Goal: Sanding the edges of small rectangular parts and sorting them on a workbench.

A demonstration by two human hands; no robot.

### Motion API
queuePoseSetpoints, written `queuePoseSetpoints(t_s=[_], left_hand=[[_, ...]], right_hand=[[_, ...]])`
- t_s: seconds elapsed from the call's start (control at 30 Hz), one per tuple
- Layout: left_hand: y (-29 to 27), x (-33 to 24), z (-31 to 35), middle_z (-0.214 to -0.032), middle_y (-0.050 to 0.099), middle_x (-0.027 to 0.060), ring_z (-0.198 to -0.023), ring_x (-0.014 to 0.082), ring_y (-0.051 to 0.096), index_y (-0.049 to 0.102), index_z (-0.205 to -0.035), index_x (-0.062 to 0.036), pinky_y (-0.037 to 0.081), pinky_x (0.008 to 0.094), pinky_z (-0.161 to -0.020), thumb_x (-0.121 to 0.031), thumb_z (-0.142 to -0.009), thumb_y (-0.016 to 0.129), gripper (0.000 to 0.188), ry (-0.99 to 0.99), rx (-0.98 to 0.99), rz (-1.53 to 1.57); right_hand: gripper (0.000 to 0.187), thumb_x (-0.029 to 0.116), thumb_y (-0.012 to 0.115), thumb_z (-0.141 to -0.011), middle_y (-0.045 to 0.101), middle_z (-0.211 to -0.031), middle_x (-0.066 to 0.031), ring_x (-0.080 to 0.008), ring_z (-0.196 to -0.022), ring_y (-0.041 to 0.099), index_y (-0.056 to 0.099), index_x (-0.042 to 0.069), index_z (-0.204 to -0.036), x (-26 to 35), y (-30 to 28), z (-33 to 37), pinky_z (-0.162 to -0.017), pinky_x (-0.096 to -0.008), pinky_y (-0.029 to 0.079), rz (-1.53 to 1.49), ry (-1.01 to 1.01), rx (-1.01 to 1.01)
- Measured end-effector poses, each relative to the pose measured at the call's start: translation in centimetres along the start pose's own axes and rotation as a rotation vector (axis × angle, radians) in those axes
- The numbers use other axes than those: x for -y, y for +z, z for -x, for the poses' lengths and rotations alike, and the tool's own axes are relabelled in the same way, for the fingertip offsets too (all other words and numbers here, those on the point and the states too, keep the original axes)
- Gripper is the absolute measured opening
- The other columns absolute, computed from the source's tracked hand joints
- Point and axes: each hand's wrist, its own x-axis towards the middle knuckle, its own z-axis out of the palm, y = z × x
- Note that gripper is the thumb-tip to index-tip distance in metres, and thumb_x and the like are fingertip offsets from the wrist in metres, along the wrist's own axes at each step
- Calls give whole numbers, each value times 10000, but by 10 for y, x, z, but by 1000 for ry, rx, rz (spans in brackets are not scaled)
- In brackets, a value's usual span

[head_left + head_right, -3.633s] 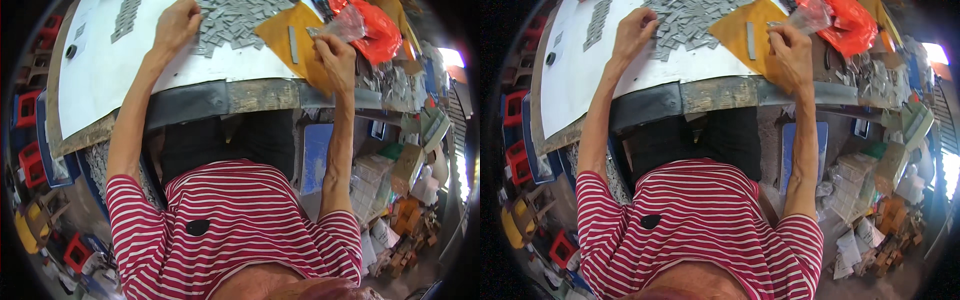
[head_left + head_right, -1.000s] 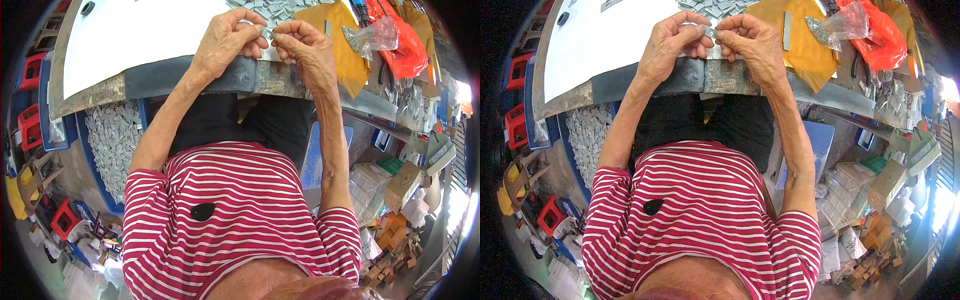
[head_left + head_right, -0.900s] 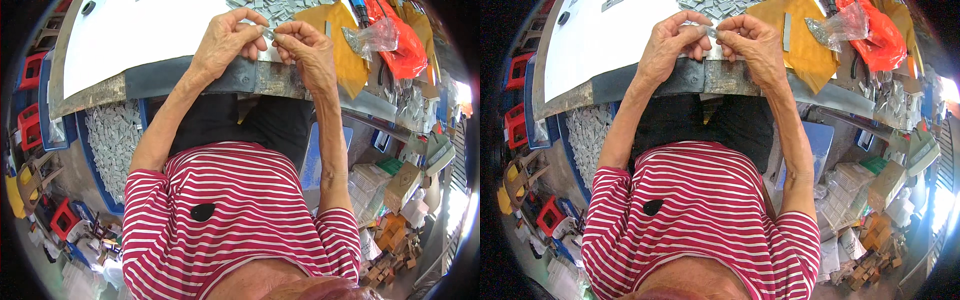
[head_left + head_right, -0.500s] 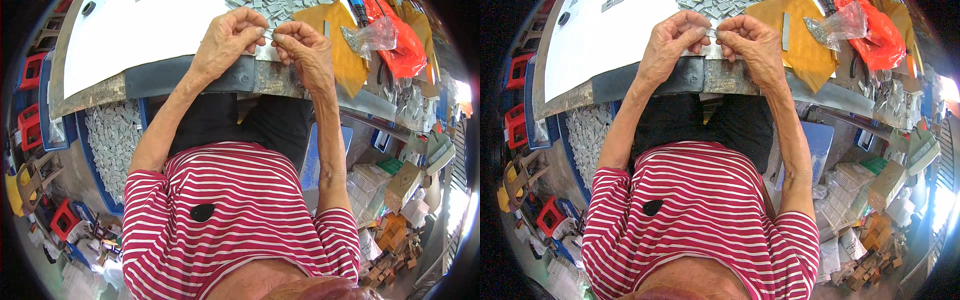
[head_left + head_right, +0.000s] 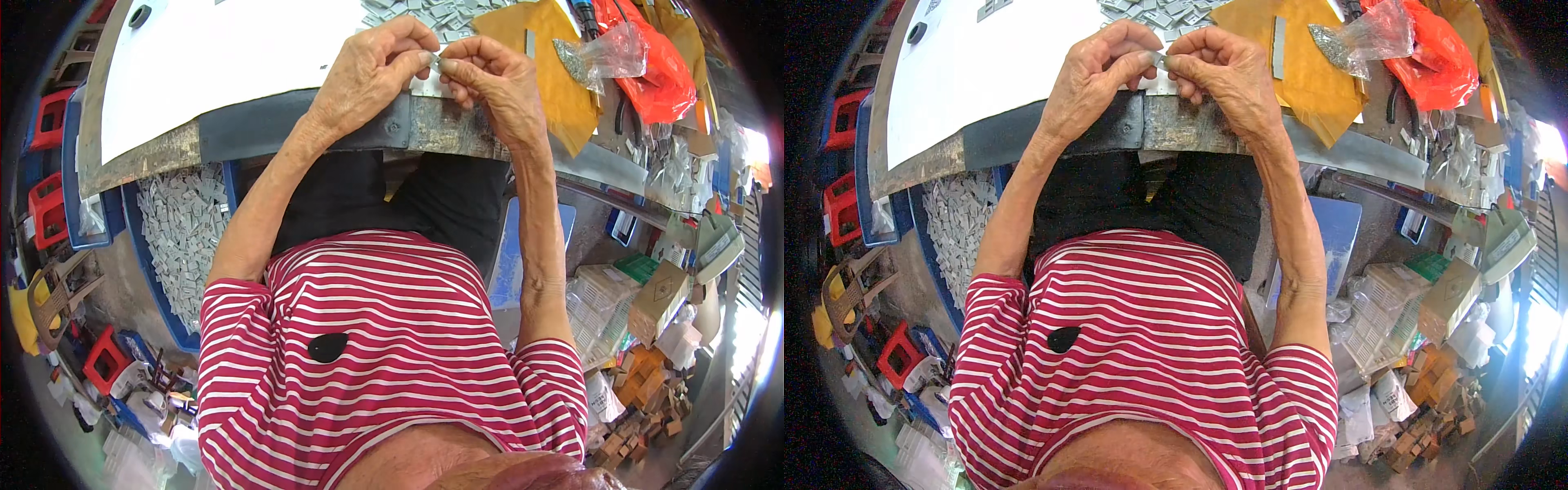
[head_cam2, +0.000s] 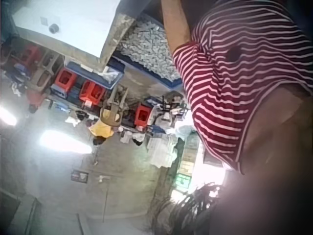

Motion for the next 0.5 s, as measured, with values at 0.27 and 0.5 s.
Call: queuePoseSetpoints(t_s=[0.27,0.5], left_hand=[[-3,0,0,-723,589,17,-643,64,526,550,-954,-46,431,194,-582,-144,-865,494,144,-56,33,96],[0,-4,-3,-684,592,35,-583,65,515,554,-941,4,448,190,-572,-112,-840,491,167,-86,14,256]], right_hand=[[119,80,607,-780,580,-645,-20,-58,-533,524,604,-3,-865,0,4,-1,-480,-166,410,44,-30,3],[103,77,609,-764,559,-620,-8,-47,-516,492,606,-3,-829,-4,11,-1,-455,-164,371,-92,-29,-85]])
